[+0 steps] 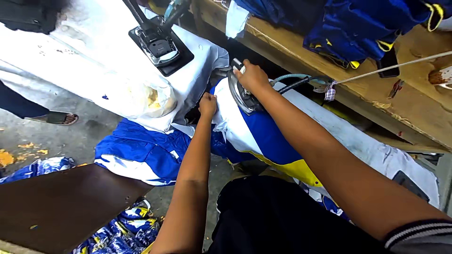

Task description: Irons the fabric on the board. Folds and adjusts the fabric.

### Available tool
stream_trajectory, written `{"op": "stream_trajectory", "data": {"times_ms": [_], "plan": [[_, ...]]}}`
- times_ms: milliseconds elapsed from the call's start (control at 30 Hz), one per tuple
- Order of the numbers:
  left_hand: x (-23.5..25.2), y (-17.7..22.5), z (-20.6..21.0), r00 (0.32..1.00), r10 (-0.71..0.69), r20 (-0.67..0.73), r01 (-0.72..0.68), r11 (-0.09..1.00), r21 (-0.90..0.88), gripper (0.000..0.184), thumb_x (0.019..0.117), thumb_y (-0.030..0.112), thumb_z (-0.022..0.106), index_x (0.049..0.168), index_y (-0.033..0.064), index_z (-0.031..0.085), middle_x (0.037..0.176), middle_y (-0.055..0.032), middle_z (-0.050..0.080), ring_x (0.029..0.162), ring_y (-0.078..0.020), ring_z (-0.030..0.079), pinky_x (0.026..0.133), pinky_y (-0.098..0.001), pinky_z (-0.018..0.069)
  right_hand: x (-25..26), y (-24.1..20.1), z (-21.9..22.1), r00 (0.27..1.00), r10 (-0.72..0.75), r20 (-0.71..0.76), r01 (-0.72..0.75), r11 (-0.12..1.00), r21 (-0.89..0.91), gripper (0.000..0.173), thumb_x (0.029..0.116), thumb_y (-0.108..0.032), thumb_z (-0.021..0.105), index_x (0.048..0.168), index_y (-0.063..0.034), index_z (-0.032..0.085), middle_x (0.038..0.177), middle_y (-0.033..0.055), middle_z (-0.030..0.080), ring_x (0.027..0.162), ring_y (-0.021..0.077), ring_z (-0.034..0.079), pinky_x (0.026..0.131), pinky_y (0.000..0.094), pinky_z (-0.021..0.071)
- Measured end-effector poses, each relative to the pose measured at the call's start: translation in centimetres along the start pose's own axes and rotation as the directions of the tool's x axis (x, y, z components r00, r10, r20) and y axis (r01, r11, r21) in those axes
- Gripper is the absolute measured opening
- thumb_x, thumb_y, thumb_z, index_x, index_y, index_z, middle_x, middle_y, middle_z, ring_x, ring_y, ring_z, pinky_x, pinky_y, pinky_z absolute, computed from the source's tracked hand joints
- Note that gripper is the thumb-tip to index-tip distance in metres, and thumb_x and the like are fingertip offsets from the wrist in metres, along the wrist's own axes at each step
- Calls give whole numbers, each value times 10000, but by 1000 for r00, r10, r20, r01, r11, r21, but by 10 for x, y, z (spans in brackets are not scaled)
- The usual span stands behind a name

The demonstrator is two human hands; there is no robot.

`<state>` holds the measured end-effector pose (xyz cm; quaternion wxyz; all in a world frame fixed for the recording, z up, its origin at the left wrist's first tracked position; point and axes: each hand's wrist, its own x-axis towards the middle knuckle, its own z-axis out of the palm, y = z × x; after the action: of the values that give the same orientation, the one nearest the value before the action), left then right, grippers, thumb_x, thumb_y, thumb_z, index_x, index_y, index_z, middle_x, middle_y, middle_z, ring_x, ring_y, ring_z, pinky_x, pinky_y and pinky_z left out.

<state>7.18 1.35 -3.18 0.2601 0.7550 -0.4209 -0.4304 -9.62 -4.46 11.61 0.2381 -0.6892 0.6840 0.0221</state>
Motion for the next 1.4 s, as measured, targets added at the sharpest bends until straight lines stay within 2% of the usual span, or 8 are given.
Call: {"op": "stream_trajectory", "data": {"times_ms": [133, 233, 400, 700, 900, 1100, 1233, 1400], "plan": [[-1, 2, 0, 1000, -18, 5, 18, 999, -28, 345, 1074, 250, 511, 1207, -50, 616, 1207, -265, 644, 1194, -409, 593, 1034, -645, 409, -10, -5, 3, 992, -95, 84, 100, 993, -58, 584, 1070, -523, 466, 1500, -128, 480, 1219, 216, 691, 1137, 409, 674, 907, 611, 528], [-2, 6, 1, 1000, -24, -11, 24, 998, -66, 329, 1072, 216, 513, 1223, -63, 598, 1205, -272, 638, 1174, -391, 605, 1023, -586, 448, 6, -14, 2, 997, -76, 32, 76, 997, -2, 555, 1067, -502, 487, 1469, -121, 511, 1238, 203, 687, 1161, 387, 669, 921, 599, 527], [-19, -11, 9, 999, 3, -35, -11, 974, -228, 390, 1049, 139, 526, 1385, -58, 500, 1263, -263, 617, 1169, -336, 615, 1019, -489, 489, 21, -41, 8, 988, -151, 29, 150, 989, 11, 565, 1063, -490, 497, 1489, -120, 508, 1280, 192, 677, 1198, 377, 655, 953, 601, 521], [-123, -88, 16, 996, -87, -2, 81, 944, -320, 448, 1058, 134, 517, 1445, -78, 437, 1323, -278, 596, 1200, -335, 603, 1040, -477, 476, 23, -45, 8, 989, -148, 4, 148, 989, 12, 565, 1062, -459, 506, 1498, -99, 491, 1331, 196, 654, 1242, 374, 634, 985, 592, 510], [-176, -145, 41, 952, -257, 163, 296, 906, -302, 405, 1070, 119, 501, 1424, -74, 462, 1324, -272, 588, 1160, -309, 625, 1001, -436, 508, -70, 9, 27, 952, -262, 158, 276, 958, -75, 575, 1066, -508, 488, 1449, -80, 522, 1163, 258, 689, 1095, 462, 672, 883, 649, 524], [-215, -155, 54, 887, -362, 286, 449, 822, -350, 369, 1088, 125, 469, 1407, -62, 474, 1309, -244, 577, 1070, -261, 618, 909, -401, 510, -155, 92, 28, 935, -220, 279, 236, 971, -26, 532, 1061, -491, 525, 1430, -109, 553, 1017, 241, 716, 963, 455, 701, 811, 645, 533], [-212, -142, 59, 881, -345, 324, 448, 829, -334, 354, 1093, 128, 461, 1394, -57, 482, 1302, -229, 581, 1074, -244, 616, 913, -383, 506, -184, 125, 23, 967, -119, 223, 120, 993, 9, 525, 1058, -481, 544, 1435, -117, 562, 969, 239, 720, 903, 456, 704, 774, 649, 531], [-194, -120, 59, 919, -284, 273, 372, 853, -366, 346, 1089, 113, 477, 1380, -71, 493, 1277, -239, 594, 1073, -251, 620, 935, -391, 506, -177, 133, 39, 991, -102, 86, 103, 994, -18, 564, 1055, -488, 539, 1471, -108, 541, 1095, 255, 718, 1005, 476, 698, 826, 656, 527]]}}
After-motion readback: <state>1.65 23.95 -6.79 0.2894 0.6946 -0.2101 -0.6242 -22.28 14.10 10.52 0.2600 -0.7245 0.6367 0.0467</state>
